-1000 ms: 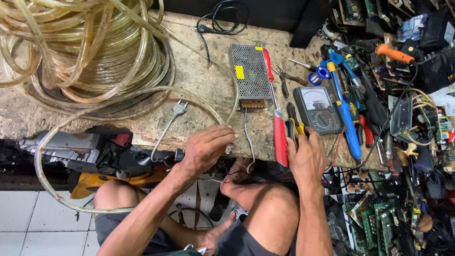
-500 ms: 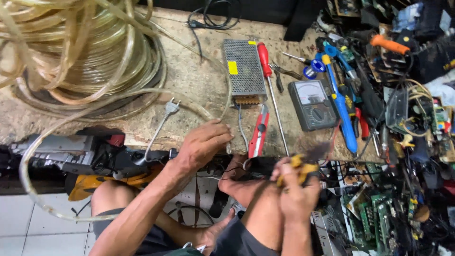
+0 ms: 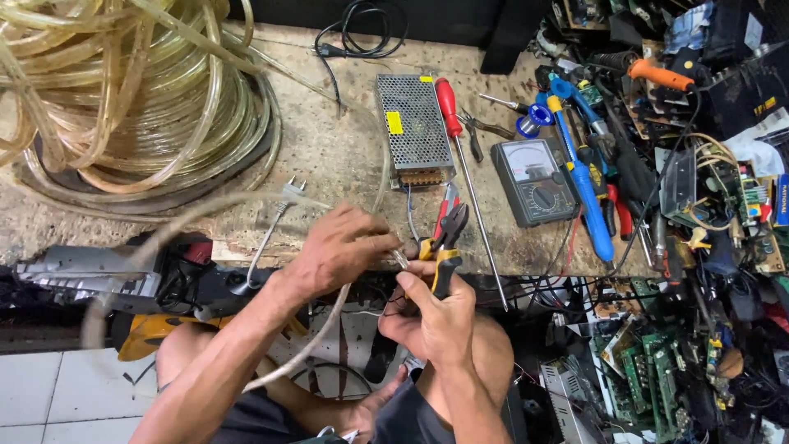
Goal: Preparing an LED strip by stripping wires and connecting them to a power supply unit on a workbench.
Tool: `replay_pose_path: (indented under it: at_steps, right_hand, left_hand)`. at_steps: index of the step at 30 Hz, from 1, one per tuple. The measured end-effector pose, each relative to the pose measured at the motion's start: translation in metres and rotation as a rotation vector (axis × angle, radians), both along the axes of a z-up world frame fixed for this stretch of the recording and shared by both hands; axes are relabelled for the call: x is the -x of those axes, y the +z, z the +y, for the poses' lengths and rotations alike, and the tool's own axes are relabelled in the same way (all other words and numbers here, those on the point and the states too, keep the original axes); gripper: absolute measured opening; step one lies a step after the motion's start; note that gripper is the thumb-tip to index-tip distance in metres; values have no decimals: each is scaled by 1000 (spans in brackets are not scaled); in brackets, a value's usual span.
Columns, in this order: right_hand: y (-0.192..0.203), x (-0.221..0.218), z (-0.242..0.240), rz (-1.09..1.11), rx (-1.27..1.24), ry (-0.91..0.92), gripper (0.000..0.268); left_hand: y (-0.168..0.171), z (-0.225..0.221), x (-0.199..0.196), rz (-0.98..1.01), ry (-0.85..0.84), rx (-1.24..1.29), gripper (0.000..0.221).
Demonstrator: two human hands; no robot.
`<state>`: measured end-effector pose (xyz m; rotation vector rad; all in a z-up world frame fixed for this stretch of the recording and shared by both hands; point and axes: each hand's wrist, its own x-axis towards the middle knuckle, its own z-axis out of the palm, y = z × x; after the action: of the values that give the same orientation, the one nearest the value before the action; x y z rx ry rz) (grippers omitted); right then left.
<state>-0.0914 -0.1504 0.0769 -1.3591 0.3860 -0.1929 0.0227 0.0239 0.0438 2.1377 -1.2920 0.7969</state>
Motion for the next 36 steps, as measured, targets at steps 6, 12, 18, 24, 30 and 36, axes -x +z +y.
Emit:
replay_pose_path:
  at_steps: [6,12,18,24,30,36]
  right_hand:
    - [8,-2,5,-45,497,19,20]
    - [-16,11,3,-308,796,55,22]
    - [-13,29,21,-242,906,70,48]
    - [-26,27,22,-269,902,45,54]
    - [-24,22,22,-264,861,59,58]
    - [-17,21,21,-286,825,83,50]
  left_hand:
    - [14,8,6,126,-87,185,18]
    - [33,7,24,304,25,414,18]
    - [37,2,45,312,133,491,21]
    - [39,-7,50,402,98,616,14]
    - [37,-13,53,505,92,662,12]
    - [36,-15,53,512,69,690,14]
